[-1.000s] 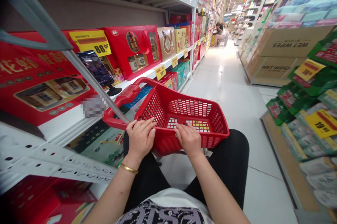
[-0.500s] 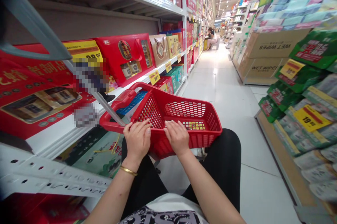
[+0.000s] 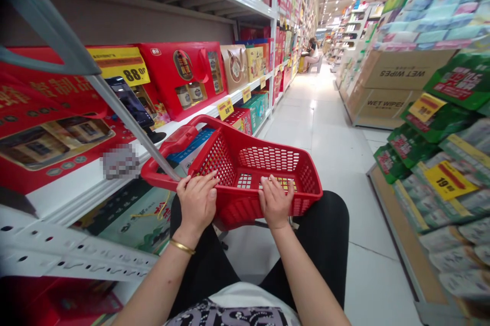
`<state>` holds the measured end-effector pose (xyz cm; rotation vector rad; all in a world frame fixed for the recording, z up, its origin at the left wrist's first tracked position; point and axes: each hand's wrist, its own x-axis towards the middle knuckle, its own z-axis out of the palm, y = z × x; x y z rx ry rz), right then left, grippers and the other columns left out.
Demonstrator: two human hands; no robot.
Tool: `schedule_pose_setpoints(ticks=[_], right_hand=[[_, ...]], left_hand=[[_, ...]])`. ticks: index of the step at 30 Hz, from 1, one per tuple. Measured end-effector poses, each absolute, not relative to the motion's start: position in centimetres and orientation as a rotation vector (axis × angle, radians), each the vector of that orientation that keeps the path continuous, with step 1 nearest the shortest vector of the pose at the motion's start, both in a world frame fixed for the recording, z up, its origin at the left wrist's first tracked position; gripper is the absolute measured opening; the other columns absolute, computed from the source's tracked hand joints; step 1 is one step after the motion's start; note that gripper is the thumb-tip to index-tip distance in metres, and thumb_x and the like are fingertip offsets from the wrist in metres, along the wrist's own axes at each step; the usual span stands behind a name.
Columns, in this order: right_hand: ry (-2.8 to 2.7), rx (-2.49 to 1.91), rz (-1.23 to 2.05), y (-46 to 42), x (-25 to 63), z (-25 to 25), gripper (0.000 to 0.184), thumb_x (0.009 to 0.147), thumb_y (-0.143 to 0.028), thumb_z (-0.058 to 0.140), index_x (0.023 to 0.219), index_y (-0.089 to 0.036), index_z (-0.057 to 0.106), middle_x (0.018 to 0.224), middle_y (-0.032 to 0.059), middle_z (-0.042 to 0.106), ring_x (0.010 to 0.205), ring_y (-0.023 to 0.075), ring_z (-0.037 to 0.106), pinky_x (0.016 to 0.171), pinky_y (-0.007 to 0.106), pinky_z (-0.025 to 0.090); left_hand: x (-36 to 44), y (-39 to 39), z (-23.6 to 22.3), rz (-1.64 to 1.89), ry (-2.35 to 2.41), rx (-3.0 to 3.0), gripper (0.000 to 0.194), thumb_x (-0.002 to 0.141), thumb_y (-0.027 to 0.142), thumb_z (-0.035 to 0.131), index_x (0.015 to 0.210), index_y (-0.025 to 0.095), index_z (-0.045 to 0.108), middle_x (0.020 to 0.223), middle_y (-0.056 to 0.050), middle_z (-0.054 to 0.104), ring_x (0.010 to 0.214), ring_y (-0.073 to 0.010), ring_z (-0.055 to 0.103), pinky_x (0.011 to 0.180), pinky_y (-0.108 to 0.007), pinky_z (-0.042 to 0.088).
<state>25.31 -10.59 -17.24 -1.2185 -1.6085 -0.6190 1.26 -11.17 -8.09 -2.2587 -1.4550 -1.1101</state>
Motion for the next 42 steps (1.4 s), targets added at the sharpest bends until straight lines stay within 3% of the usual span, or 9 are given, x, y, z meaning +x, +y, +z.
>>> schedule_pose_setpoints(ticks=[6, 13, 19, 25, 31, 35, 42], right_hand=[[-1.768, -1.044, -0.655, -9.1, 20.3, -16.5, 0.045, 0.097, -0.042, 0.066, 0.138, -0.025, 0.06, 0.125, 0.0061, 0.074, 0.128, 0.0226, 0.064, 0.129, 0.052, 0.017], [-1.704, -1.24, -0.793, -10.0, 26.3, -18.6, 0.036, 0.097, -0.036, 0.066, 0.133, -0.032, 0.064, 0.126, 0.0017, 0.074, 0.134, 0.0263, 0.059, 0.126, 0.065, 0.002], [-1.551, -1.303, -0.68, -10.1, 25.9, -18.4, 0.028, 0.099, -0.03, 0.063, 0.126, -0.029, 0.069, 0.128, 0.0039, 0.073, 0.132, 0.0259, 0.06, 0.127, 0.063, 0.011], [-1.791, -1.075, -0.544, -8.1, 19.2, -16.2, 0.034, 0.098, -0.027, 0.064, 0.133, -0.026, 0.064, 0.122, 0.0036, 0.076, 0.122, 0.0187, 0.066, 0.127, 0.047, 0.027], [-1.716, -1.283, -0.597, -9.6, 24.5, -17.0, 0.037, 0.1, -0.024, 0.061, 0.137, -0.025, 0.061, 0.115, 0.0038, 0.077, 0.116, 0.02, 0.069, 0.128, 0.06, 0.013], [-1.572, -1.448, -0.686, -11.1, 29.0, -17.8, 0.032, 0.101, -0.027, 0.059, 0.133, -0.023, 0.064, 0.113, 0.0057, 0.077, 0.106, 0.0204, 0.072, 0.125, 0.062, 0.017], [-1.651, -1.265, -0.561, -9.1, 23.1, -16.7, 0.032, 0.1, -0.024, 0.059, 0.131, -0.025, 0.066, 0.105, 0.0026, 0.079, 0.104, 0.0166, 0.072, 0.126, 0.05, 0.024]], left_hand=[[0.5, -11.1, -8.1, -1.067, -1.474, -2.278, 0.044, 0.106, 0.04, 0.035, 0.112, 0.023, 0.075, 0.132, -0.006, 0.072, 0.115, -0.0287, 0.063, 0.114, -0.055, 0.028], [0.7, -10.4, -8.0, -1.061, -1.47, -2.297, 0.043, 0.106, 0.041, 0.037, 0.114, 0.022, 0.074, 0.134, -0.006, 0.071, 0.118, -0.0287, 0.062, 0.116, -0.054, 0.028], [1.2, -10.5, -7.8, -1.09, -1.506, -2.252, 0.042, 0.106, 0.04, 0.038, 0.111, 0.022, 0.075, 0.132, -0.006, 0.071, 0.117, -0.0287, 0.062, 0.116, -0.054, 0.028], [3.3, -9.7, -5.5, -0.883, -1.596, -2.256, 0.044, 0.107, 0.038, 0.042, 0.09, 0.019, 0.077, 0.113, -0.011, 0.078, 0.108, -0.0286, 0.068, 0.11, -0.051, 0.034], [6.1, -8.4, -6.2, -0.658, -1.565, -2.359, 0.059, 0.107, 0.05, 0.037, 0.081, 0.014, 0.077, 0.091, -0.017, 0.077, 0.089, -0.0299, 0.071, 0.091, -0.049, 0.04], [6.1, -8.5, -7.1, -0.697, -1.554, -2.343, 0.059, 0.107, 0.051, 0.037, 0.088, 0.014, 0.078, 0.106, -0.017, 0.077, 0.095, -0.0293, 0.07, 0.09, -0.047, 0.039], [6.2, -8.7, -6.9, -0.707, -1.563, -2.331, 0.059, 0.107, 0.05, 0.037, 0.084, 0.015, 0.078, 0.105, -0.017, 0.077, 0.093, -0.0294, 0.07, 0.091, -0.047, 0.039]])
